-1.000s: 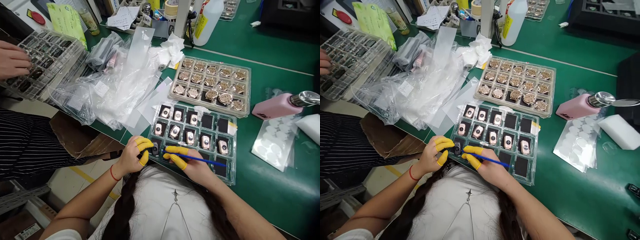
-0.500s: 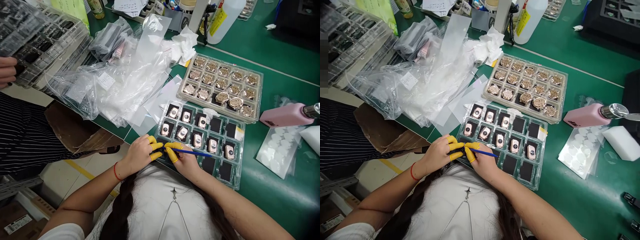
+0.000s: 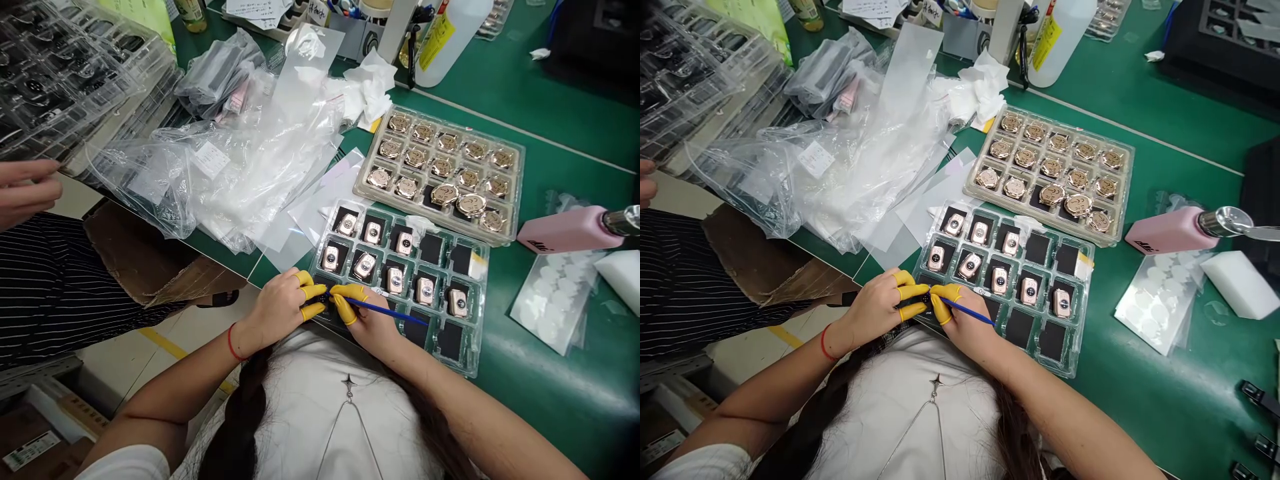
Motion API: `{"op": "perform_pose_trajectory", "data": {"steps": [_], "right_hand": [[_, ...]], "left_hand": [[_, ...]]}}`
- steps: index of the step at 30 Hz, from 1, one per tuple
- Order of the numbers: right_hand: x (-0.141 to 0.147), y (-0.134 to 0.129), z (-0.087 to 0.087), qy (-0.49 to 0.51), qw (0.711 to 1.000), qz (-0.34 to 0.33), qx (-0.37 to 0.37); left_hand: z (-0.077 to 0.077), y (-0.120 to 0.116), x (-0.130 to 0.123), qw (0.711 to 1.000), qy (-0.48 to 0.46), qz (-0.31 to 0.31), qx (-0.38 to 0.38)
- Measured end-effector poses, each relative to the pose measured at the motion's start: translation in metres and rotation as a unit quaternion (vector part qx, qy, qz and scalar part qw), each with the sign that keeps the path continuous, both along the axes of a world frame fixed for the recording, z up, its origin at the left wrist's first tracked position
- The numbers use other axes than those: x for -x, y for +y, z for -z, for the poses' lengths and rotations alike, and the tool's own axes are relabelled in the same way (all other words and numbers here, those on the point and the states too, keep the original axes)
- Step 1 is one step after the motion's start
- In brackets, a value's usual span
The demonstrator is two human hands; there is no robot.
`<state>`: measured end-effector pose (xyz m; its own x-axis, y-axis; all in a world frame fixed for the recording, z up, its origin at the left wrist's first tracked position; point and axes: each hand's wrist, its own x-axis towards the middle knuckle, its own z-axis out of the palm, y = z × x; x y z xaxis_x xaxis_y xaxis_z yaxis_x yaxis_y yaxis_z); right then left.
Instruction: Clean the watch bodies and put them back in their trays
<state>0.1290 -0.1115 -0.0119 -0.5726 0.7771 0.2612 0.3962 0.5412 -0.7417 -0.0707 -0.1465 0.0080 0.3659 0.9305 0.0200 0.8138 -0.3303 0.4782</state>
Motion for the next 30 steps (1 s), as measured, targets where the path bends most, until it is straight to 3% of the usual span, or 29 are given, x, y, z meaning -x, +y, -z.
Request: {"op": "perform_pose_trajectory", "data": {"steps": [9,30], "right_hand": [[0.0001,-0.0004,0.0020,0.008,0.999,0.007,0.036],[0.0007,0.0001,0.0020,0.005,1.000,0.008,0.015]], "left_hand": [[0.0004,-0.0002,0.0007,1.000,0.008,0.003,-0.009],[0.0007,0.0005,0.0009,0.999,0.008,0.007,-0.032]]}}
